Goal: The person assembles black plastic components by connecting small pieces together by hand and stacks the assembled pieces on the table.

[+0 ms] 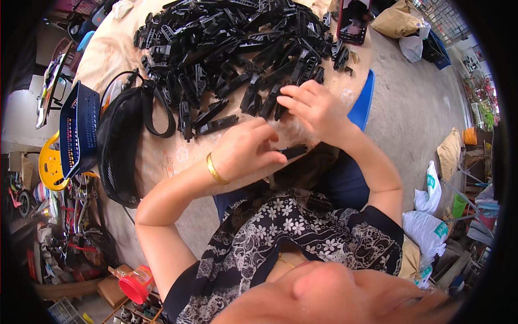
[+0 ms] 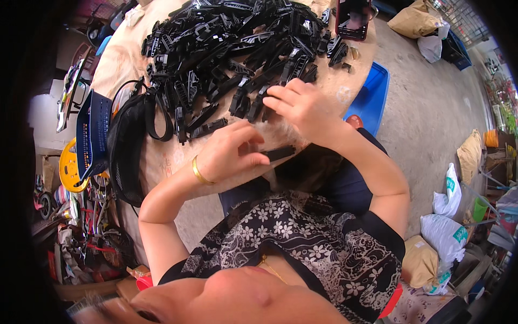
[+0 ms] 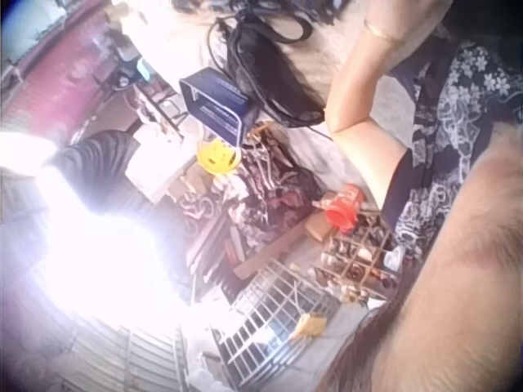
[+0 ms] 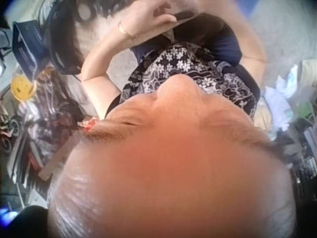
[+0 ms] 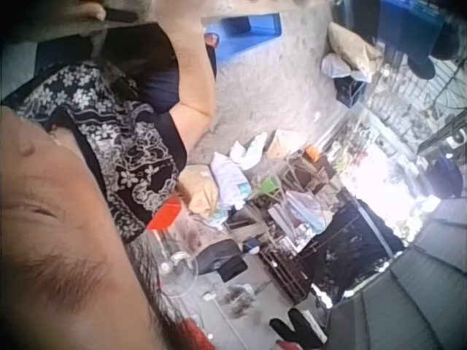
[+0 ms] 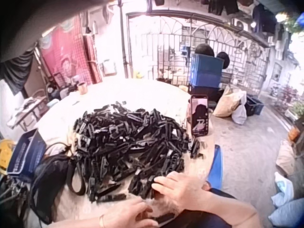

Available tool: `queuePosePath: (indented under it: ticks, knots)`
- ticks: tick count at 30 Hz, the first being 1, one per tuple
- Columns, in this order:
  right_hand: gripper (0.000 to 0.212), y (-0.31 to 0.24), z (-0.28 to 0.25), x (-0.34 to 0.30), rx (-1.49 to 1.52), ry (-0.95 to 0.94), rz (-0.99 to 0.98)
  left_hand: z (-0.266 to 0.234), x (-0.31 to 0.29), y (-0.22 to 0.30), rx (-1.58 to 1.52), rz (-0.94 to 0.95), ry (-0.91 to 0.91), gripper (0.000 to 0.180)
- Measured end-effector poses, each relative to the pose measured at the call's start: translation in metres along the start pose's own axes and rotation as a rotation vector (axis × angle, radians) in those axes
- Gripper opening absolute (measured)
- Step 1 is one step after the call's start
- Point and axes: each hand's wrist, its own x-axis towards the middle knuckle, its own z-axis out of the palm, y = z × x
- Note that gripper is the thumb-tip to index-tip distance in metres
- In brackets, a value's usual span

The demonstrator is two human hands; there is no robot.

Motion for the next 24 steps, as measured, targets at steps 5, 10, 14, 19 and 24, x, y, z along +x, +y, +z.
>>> queuePosePath:
  ticks: [5, 10, 14, 19, 24]
  knots:
    - [0.028, -0.02, 0.002, 0.006, 0.201, -0.03, -0.139, 0.009, -0.001, -0.001, 0.115, 0.029, 0.293, 0.041]
    - [0.023, -0.01, -0.007, 0.009, 0.654, -0.097, 0.015, 0.012, -0.002, 0.0, -0.005, -0.084, 0.226, 0.03]
    - [0.024, -0.005, 0.002, 0.031, 0.467, 0.102, 0.031, 0.012, -0.003, -0.001, 0.093, -0.029, 0.218, 0.029]
    - [0.034, -0.01, 0.022, 0.042, 0.204, -0.019, -0.006, 0.009, -0.004, 0.003, 0.137, 0.043, 0.203, 0.029]
    - [0.026, -0.019, 0.028, 0.048, 0.055, -0.018, 0.018, 0.009, -0.003, 0.007, 0.177, 0.101, 0.215, 0.03]
